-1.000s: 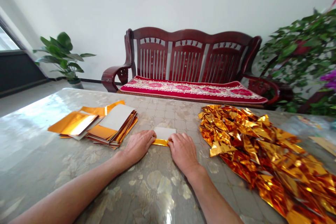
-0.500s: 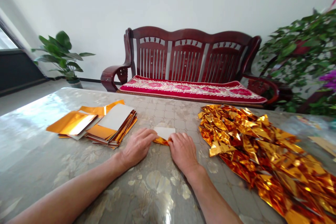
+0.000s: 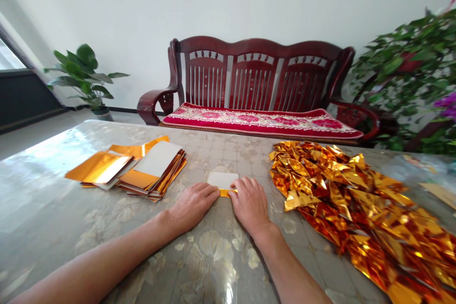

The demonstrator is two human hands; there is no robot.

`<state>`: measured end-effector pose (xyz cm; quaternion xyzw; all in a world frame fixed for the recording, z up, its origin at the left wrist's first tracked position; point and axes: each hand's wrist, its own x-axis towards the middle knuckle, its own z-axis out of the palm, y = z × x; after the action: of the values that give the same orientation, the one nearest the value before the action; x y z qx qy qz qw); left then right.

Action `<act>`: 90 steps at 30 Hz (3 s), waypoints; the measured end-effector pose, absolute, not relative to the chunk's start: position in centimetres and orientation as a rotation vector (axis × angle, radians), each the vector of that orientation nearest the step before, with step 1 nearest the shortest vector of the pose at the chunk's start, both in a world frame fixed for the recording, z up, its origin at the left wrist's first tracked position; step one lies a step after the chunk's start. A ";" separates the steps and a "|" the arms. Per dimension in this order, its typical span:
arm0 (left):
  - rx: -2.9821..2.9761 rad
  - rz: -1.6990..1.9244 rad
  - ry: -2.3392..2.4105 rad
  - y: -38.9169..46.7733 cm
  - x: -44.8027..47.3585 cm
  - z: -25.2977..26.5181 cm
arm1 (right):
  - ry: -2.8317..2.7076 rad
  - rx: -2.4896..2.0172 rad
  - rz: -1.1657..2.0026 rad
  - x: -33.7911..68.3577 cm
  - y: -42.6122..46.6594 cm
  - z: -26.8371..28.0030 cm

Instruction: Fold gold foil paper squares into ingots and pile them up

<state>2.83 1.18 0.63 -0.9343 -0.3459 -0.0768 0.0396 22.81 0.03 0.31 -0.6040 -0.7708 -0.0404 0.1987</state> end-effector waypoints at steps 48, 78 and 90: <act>-2.662 -0.095 -1.209 -1.7 3.3 1.4 | -2.070 -1.763 -0.051 24.1 0.1 0.1; -2.945 -0.492 -1.233 2.9 1.1 -0.2 | -2.270 -1.310 0.080 23.1 -0.6 -0.1; -3.089 -0.800 -0.734 1.0 1.3 1.0 | -2.420 -1.510 -0.094 21.5 -1.3 1.2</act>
<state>1.32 0.99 0.98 -0.9414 -0.2238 -0.2437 -0.0662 21.53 -1.33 1.24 -0.5235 -0.8392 -0.0325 0.1433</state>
